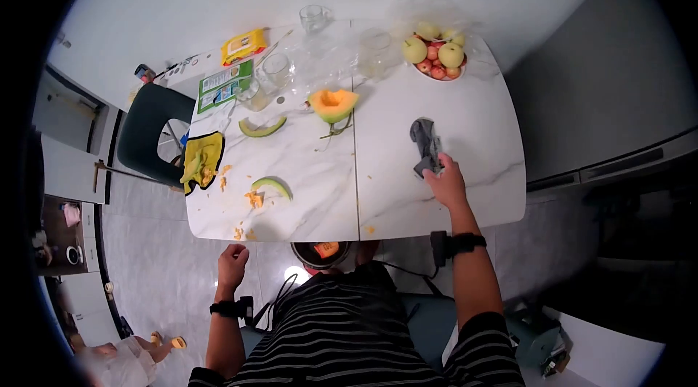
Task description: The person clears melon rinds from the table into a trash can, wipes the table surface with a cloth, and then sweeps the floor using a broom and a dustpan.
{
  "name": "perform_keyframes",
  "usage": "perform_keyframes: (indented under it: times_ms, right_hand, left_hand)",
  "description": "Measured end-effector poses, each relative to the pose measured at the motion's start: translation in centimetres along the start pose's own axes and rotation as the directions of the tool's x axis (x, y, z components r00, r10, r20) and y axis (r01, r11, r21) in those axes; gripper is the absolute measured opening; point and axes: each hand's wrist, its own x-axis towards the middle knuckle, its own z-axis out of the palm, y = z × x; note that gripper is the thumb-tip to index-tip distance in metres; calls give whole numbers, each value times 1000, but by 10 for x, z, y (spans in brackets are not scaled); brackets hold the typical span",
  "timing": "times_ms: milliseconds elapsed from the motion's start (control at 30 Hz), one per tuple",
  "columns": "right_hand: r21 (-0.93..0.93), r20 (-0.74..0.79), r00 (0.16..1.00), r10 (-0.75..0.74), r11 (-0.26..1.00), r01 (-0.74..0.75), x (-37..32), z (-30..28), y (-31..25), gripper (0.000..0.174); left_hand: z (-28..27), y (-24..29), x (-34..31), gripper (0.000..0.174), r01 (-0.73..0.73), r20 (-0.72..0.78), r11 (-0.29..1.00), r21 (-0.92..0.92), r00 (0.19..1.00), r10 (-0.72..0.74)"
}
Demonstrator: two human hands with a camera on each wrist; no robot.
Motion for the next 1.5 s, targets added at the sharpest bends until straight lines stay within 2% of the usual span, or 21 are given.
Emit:
perform_keyframes:
  times_ms: [33, 133, 233, 333, 367, 467, 500, 667, 767, 867, 933, 1033, 1133, 1233, 1333, 1400, 1433, 1500]
  right_hand:
    - [-19, 8, 998, 59, 998, -59, 14, 1, 3, 60]
    - [-161, 5, 999, 37, 986, -36, 36, 5, -8, 64]
    - [-242, 112, 994, 18, 970, 10, 44, 23, -7, 63]
    - [-355, 87, 996, -35, 933, 64, 41, 41, -1, 59]
    - [-315, 14, 993, -119, 942, 117, 38, 47, 4, 52]
    - [-263, -8, 978, -207, 944, 198, 26, 46, 8, 44]
    - [-242, 4, 978, -208, 949, 203, 21, 45, 7, 44]
    - [-117, 73, 975, -211, 969, 218, -10, 38, 2, 41]
    - [-110, 120, 984, -135, 983, 148, -26, 34, -11, 44]
    - [-141, 41, 994, -98, 985, 102, -38, 36, -24, 47]
    - [-155, -59, 996, -67, 986, 57, -48, 40, -36, 52]
    - [-99, -247, 967, -61, 994, 38, -74, 49, -52, 52]
    - [168, -237, 951, 200, 972, -163, -128, 61, -75, 52]
    - [92, -201, 930, 308, 951, -295, -192, 74, -113, 51]
    - [67, -216, 924, 314, 949, -307, -259, 92, -128, 51]
    - [132, -181, 870, 458, 888, -440, -301, 100, -133, 54]
    - [163, -158, 839, 521, 851, -498, -320, 102, -134, 56]
    - [115, -164, 787, 595, 804, -584, -360, 112, -130, 57]
  left_hand:
    - [-1, 3, -3, 25, 24, 3, 1000, 7, 1000, -24]
    - [-2, 6, -8, 26, 51, -16, 998, 28, 999, -51]
    - [-1, 10, -14, 26, 99, -22, 995, 26, 995, -98]
    - [1, 16, -19, 27, 126, -52, 991, 45, 991, -124]
    - [1, 19, -22, 28, 147, -42, 987, 62, 989, -145]
    - [6, 10, -25, 29, 186, -42, 981, 47, 982, -184]
    - [5, 19, -27, 30, 218, -34, 975, 48, 976, -216]
    - [-6, 10, -15, 30, 196, -87, 980, 36, 977, -192]
    - [-27, -2, 11, 33, 154, -118, 987, 48, 982, -148]
    - [-61, -10, 50, 39, 71, -155, 991, 118, 987, -52]
    - [-88, -8, 81, 44, 57, -178, 989, 139, 984, -31]
    - [-124, -22, 141, 47, 27, -188, 998, 60, 982, -15]
    - [-151, -51, 211, 48, -15, -171, 998, 56, 985, 24]
    - [-167, -63, 271, 54, -74, -85, 993, 95, 993, 82]
    - [-167, -68, 313, 59, -206, 50, 952, 226, 978, 200]
    - [-161, -60, 324, 60, -312, 153, 898, 311, 949, 276]
    - [-157, -55, 325, 61, -282, 213, 915, 290, 951, 225]
    - [-148, -60, 325, 61, -386, 218, 823, 416, 921, 322]
